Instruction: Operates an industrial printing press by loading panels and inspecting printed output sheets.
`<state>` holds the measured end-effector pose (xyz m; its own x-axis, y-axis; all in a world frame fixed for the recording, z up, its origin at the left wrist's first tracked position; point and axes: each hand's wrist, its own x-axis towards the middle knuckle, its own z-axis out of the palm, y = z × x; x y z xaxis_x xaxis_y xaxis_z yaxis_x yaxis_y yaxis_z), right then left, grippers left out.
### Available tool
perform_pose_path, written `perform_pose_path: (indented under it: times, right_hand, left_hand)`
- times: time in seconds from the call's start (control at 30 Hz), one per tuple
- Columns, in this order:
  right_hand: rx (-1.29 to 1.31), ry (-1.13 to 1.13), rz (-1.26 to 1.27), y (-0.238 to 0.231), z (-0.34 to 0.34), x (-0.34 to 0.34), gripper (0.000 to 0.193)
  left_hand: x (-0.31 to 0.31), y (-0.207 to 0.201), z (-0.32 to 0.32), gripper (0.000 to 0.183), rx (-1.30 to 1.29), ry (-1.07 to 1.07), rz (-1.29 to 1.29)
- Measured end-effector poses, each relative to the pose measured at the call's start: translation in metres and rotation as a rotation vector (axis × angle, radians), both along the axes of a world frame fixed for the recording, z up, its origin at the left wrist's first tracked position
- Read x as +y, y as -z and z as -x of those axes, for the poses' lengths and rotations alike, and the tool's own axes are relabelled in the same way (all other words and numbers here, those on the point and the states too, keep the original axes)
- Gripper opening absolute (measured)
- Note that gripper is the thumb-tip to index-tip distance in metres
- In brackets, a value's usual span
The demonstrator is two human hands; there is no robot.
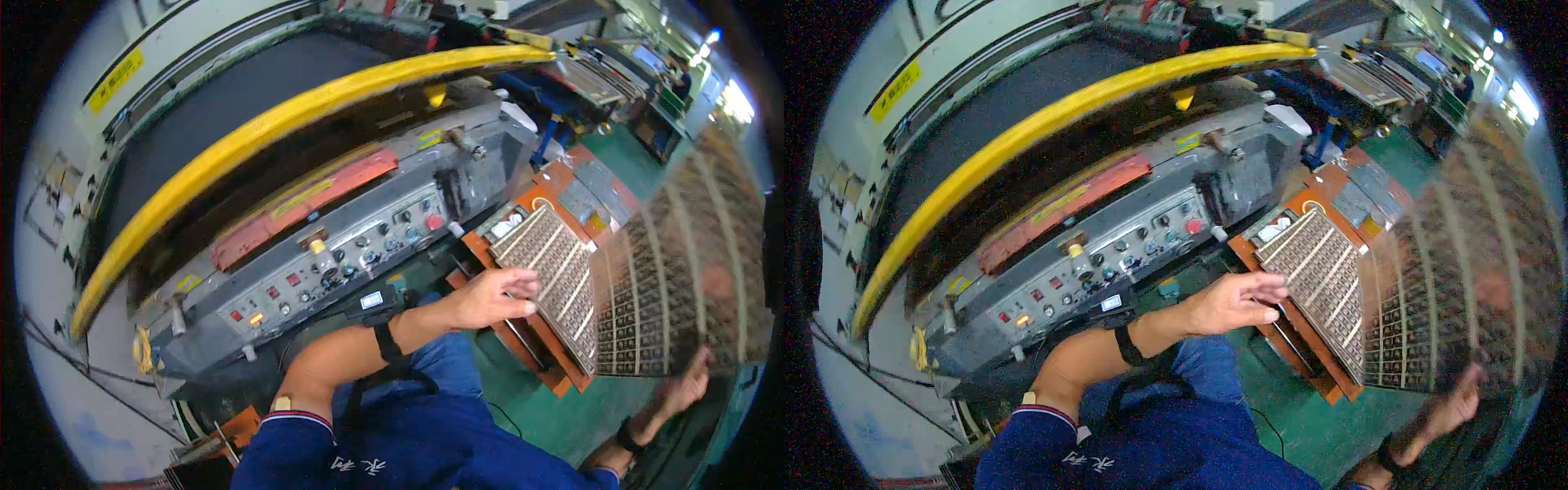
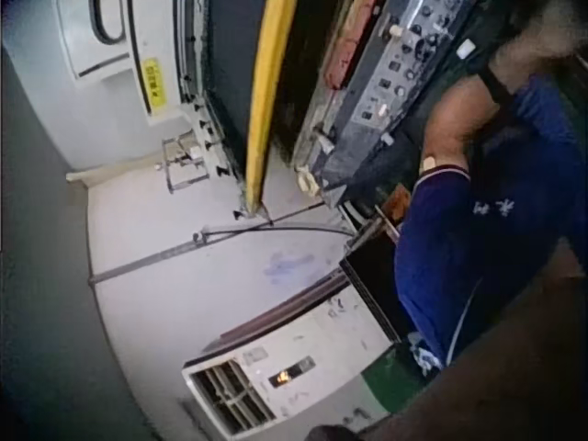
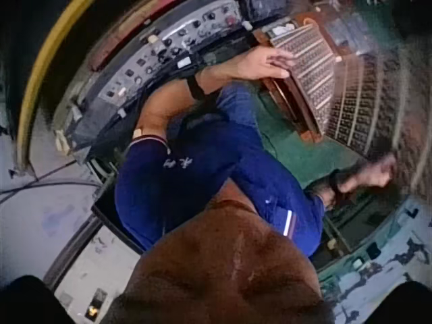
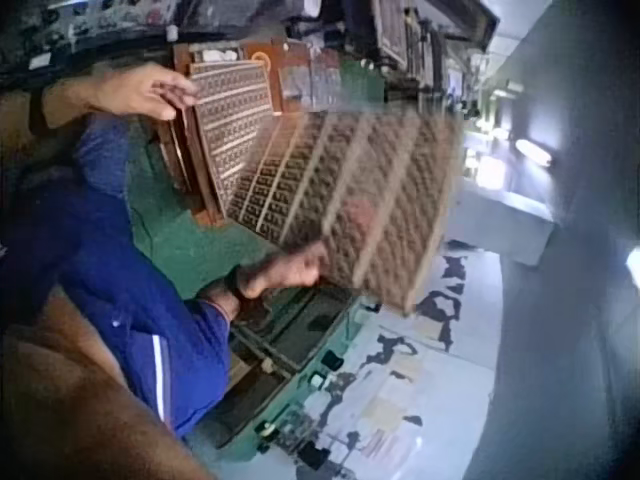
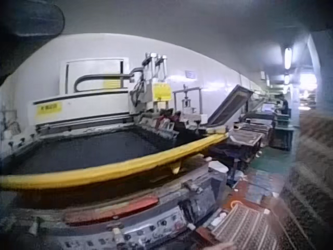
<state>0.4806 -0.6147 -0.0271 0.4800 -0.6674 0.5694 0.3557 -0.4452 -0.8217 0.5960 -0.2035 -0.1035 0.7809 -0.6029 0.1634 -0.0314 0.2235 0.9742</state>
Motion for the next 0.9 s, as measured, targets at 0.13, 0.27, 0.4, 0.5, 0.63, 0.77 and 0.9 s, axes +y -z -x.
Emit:
perform_pose_path:
  times: [0.13,0.27,0.4,0.5,0.63,0.77,0.9]
  right_hand:
    - [-0.128,-0.217,-0.603,0.000,0.030,-0.031,0.035]
    - [-0.198,-0.369,-0.668,0.047,0.005,-0.007,0.026]
    - [-0.198,-1.085,-0.804,0.070,-0.025,0.056,0.022]
    - [-0.148,-1.200,-0.794,0.067,-0.050,0.114,0.029]
    - [-0.065,-1.318,-0.831,0.019,-0.088,0.142,0.044]
    - [0.357,-1.437,-0.611,0.006,-0.154,0.145,0.048]
    - [0.645,-1.388,-0.074,0.024,-0.195,0.167,0.041]
  left_hand:
    - [0.019,0.059,0.032,0.070,0.203,-0.125,-0.256]
    - [0.031,0.062,0.063,0.071,0.398,-0.135,0.172]
    - [0.074,0.031,0.100,0.040,0.302,-0.111,0.711]
    - [0.105,0.008,0.123,0.025,0.158,-0.601,0.507]
    - [0.189,-0.019,0.162,0.023,0.122,-0.713,0.648]
    - [0.237,-0.037,0.193,0.028,0.064,-0.943,0.535]
    - [0.248,-0.050,0.202,0.026,0.054,-1.053,0.453]
